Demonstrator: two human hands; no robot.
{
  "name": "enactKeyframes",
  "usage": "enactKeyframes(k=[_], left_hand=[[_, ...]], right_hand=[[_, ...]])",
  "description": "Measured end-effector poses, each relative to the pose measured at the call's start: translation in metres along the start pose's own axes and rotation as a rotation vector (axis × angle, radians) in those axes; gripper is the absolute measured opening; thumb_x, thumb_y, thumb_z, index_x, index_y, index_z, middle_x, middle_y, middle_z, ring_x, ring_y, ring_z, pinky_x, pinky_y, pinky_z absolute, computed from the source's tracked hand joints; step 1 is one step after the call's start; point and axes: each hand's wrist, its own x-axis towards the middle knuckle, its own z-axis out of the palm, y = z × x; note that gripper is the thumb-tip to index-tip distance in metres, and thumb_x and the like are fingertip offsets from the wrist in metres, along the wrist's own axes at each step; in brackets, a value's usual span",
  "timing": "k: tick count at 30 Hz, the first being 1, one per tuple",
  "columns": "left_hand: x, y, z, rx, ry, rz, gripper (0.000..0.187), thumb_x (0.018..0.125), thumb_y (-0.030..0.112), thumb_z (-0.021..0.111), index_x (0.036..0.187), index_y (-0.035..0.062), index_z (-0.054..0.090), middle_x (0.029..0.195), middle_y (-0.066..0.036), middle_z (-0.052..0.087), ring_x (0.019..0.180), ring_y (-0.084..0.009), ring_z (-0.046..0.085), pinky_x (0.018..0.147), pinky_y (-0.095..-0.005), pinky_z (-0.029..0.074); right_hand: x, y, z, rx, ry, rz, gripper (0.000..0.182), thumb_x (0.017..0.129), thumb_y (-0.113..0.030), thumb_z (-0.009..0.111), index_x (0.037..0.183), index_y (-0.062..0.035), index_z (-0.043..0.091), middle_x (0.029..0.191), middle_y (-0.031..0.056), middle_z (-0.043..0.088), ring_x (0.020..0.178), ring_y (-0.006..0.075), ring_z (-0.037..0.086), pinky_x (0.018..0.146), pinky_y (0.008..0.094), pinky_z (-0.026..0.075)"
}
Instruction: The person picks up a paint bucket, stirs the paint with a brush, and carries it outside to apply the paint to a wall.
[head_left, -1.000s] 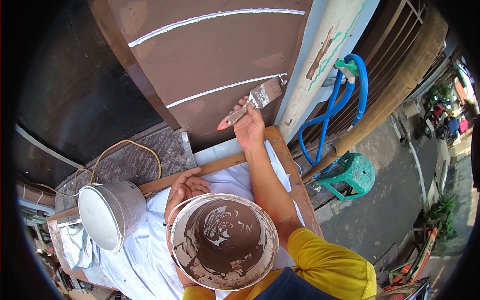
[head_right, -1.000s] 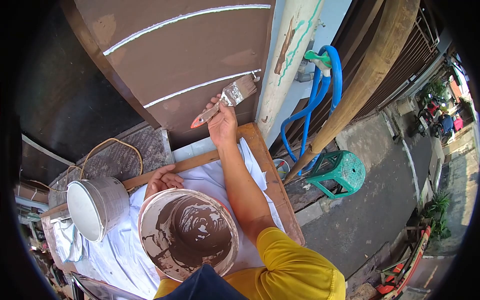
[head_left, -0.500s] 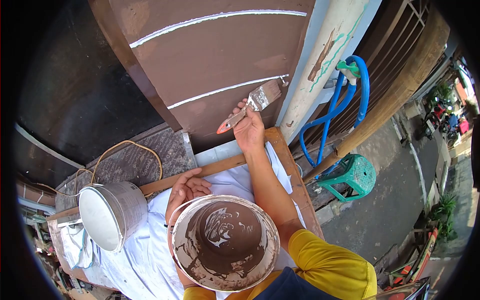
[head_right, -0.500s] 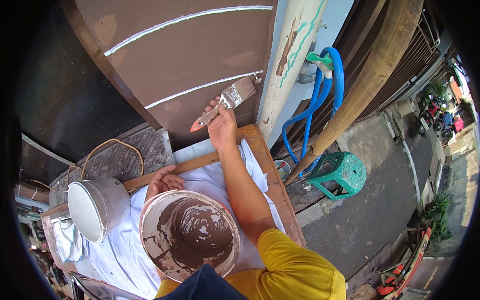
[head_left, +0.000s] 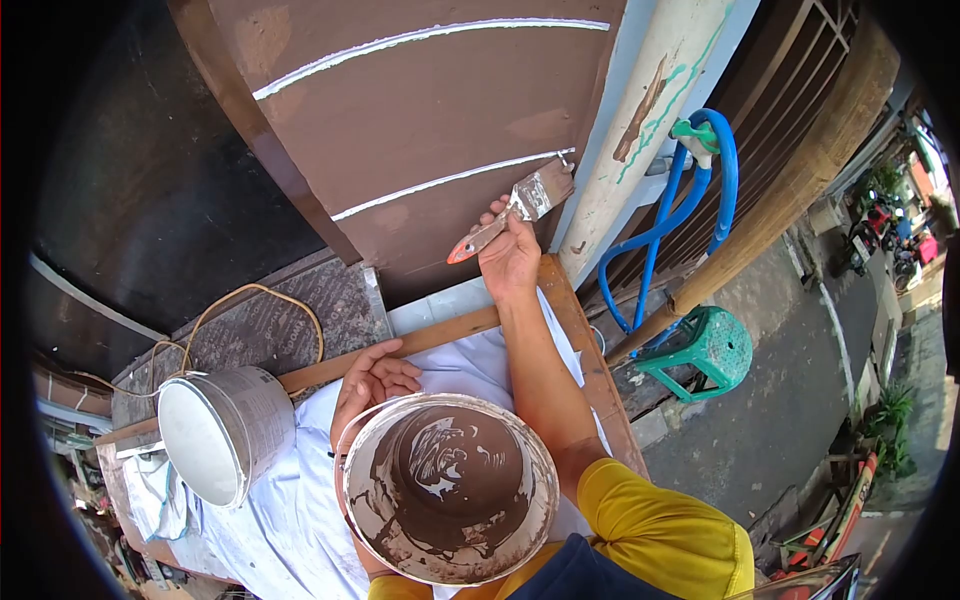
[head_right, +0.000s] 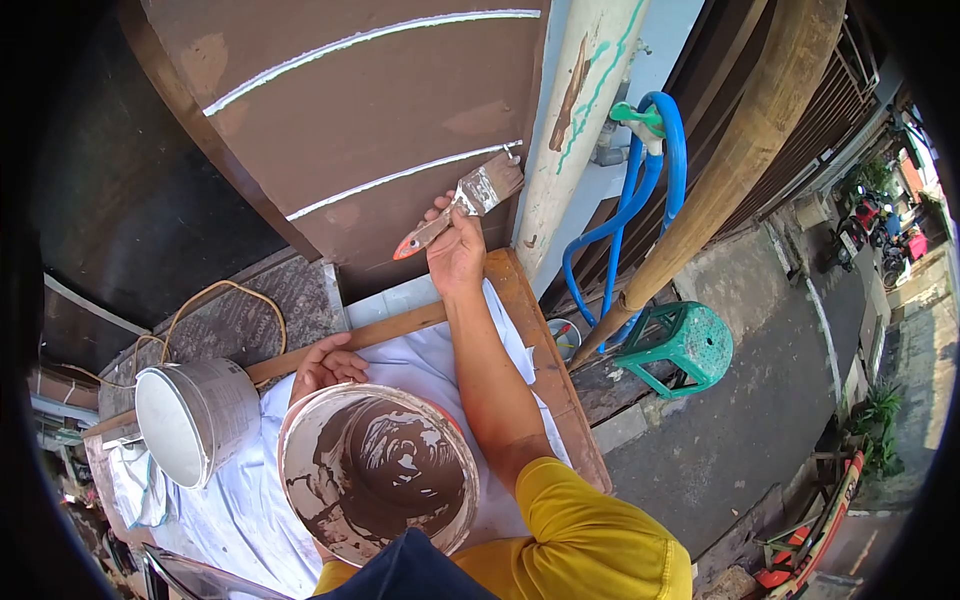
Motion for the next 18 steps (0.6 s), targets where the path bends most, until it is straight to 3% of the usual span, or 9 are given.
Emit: enactKeyframes(k=[18], left_hand=[[0.0015, 0.0014, 0.0015, 0.021, 0.008, -0.002, 0.083, 0.095, 0.053, 0.062, 0.144, -0.0096, 0.037, 0.115, -0.024, 0.063, 0.102, -0.0257, 0.065, 0.090, -0.0349, 0.054]], right_hand=[[-0.0035, 0.0014, 0.0037, -0.016, -0.013, 0.058, 0.029, 0.097, -0.015, 0.055, 0.125, -0.0088, 0.054, 0.110, 0.0059, 0.062, 0.097, 0.0211, 0.063, 0.085, 0.0411, 0.055]])
